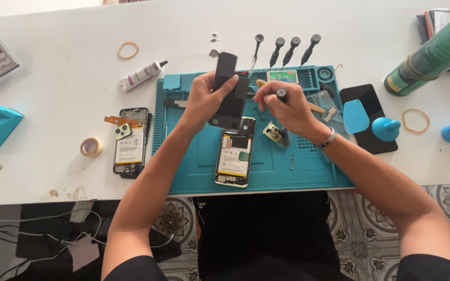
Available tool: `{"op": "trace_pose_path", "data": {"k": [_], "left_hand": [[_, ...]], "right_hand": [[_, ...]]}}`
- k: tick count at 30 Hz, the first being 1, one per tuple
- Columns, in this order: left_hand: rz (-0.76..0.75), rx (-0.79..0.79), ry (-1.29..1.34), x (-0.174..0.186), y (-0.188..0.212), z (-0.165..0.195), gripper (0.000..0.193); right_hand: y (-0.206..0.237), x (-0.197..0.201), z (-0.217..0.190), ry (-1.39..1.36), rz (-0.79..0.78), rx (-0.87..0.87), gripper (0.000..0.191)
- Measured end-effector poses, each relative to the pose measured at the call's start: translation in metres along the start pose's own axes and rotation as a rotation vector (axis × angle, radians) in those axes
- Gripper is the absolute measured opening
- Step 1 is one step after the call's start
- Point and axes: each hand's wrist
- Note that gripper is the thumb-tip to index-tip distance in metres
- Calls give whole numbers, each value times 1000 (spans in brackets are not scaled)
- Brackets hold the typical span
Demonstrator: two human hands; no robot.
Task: The person uses a screwdriver to remove screws from a disassembled smartphone on a blue mat. They then pick up a black phone back cover and use a small tool to scrape adhesive residue from its surface. The phone remains open on the mat throughout.
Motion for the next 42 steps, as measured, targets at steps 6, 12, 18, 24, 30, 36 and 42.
{"op": "trace_pose_path", "data": {"k": [6, 12, 18, 24, 30, 36, 42], "left_hand": [[52, -23, -8, 5, -2, -5, 20], [129, -27, 14, 4, -1, -1, 19], [220, -84, 18, 6, -3, -2, 18], [236, -121, 122, 9, -4, -3, 16], [236, -112, 139, 10, -4, -5, 18], [276, -94, 132, 12, -8, -11, 18], [263, -104, 144, 14, -8, -14, 19]], "right_hand": [[2, 5, 8, 38, -28, 49, 23], [-1, -2, 1, -20, -46, -31, 16], [-2, -8, -7, 74, -49, 66, 13], [-2, -7, -3, 28, -43, 46, 12], [0, -5, 3, 81, -28, 32, 10], [2, -6, 2, 161, 14, 38, 8], [0, -9, -6, 141, -48, 5, 12]]}}
Point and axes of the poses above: each hand's wrist, its own y-axis away from the middle knuckle, its own x-axis out of the back of the hand, z = x × y, and after that the axes turned 5 degrees about -z, right-handed
